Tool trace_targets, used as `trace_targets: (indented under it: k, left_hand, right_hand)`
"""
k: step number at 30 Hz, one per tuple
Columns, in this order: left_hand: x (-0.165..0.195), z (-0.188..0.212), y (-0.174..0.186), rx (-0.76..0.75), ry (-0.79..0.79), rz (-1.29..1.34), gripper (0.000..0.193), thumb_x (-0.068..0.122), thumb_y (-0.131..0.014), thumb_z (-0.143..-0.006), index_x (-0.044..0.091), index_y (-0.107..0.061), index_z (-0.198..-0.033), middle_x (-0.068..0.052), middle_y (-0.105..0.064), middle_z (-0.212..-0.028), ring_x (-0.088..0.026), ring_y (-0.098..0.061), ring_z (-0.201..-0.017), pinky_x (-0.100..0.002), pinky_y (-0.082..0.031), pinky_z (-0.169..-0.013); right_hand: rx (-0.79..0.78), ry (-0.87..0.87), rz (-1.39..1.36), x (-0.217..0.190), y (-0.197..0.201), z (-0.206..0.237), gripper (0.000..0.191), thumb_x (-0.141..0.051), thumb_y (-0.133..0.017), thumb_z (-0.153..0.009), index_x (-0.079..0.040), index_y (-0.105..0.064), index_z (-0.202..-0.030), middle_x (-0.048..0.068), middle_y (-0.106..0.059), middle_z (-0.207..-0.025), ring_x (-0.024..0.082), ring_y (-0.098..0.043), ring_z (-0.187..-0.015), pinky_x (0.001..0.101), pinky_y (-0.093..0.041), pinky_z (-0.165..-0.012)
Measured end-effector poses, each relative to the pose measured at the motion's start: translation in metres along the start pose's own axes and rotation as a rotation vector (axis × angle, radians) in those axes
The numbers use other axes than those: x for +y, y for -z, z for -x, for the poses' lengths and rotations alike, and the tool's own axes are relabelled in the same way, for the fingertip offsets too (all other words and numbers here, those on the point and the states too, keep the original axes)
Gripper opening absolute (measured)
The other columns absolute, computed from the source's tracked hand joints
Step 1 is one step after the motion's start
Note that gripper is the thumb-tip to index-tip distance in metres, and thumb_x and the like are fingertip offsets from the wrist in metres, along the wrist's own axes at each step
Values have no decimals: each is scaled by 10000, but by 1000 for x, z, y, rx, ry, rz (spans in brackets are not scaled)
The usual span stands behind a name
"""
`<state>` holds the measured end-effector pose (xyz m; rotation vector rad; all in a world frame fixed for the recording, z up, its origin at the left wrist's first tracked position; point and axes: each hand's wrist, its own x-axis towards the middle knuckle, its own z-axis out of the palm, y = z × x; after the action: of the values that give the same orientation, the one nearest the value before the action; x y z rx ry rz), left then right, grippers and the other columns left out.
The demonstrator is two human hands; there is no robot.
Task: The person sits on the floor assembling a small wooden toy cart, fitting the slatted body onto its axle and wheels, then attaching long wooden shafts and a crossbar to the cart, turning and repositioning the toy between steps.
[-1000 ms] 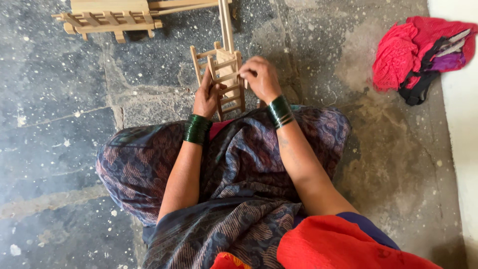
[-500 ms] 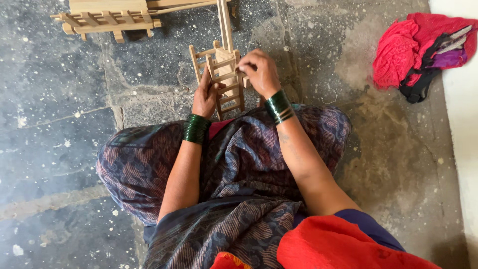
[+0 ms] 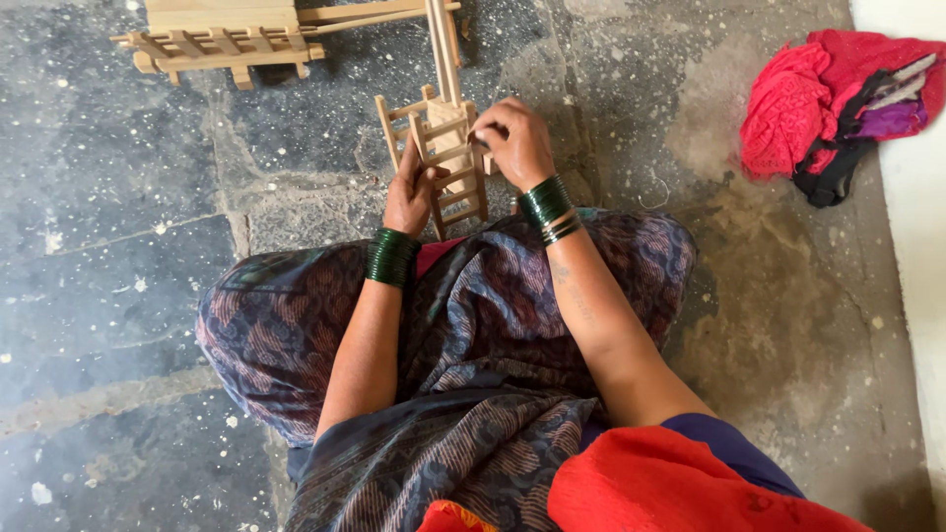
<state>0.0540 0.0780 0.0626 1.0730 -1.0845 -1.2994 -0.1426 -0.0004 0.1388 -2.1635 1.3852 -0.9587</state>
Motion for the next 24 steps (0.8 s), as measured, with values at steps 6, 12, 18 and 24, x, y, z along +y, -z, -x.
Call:
trace_targets:
  k: [6,12,18,24]
  left_hand:
    - [2,-2,2,-3,52,-6,680,-6,-457,-1058,134,-150,-1649,-126,-716,-1164,-187,-715,-1085,-318,-616,-919]
    - [-5,0,2,6,0,-27,676,-16,-459,-1057,116,-167,-1651,-138,-711,-1207,-191,-714,-1085,-326,-599,-905]
    - [-4,-2,0,-1,-92,24,678,-35,-461,-1060,104,-171,-1656,-134,-679,-1325,-194,-696,-1134,-335,-590,-969]
    - [1,5,-3,24,-19,-120,680,-19,-450,-1041,137,-189,-1649,-138,-730,-1186,-181,-723,-1064,-329,-614,-912]
  right_hand:
    - [-128,-39,33,2,-5,2,91,-62,-765,-906,-118,-738,-839,29,-675,-846,177,-624,-737,320,-527,-695]
    - [-99,37,49,3,-6,11,78,-61,-779,-885,-118,-752,-839,11,-685,-836,169,-632,-753,320,-523,-720]
    - [-108,-31,7,1,-4,4,54,-63,-796,-858,-100,-763,-835,45,-682,-831,173,-635,-719,327,-523,-691]
    - [13,-192,-291,21,3,27,72,-51,-762,-896,-95,-740,-950,32,-765,-950,125,-734,-820,274,-618,-764]
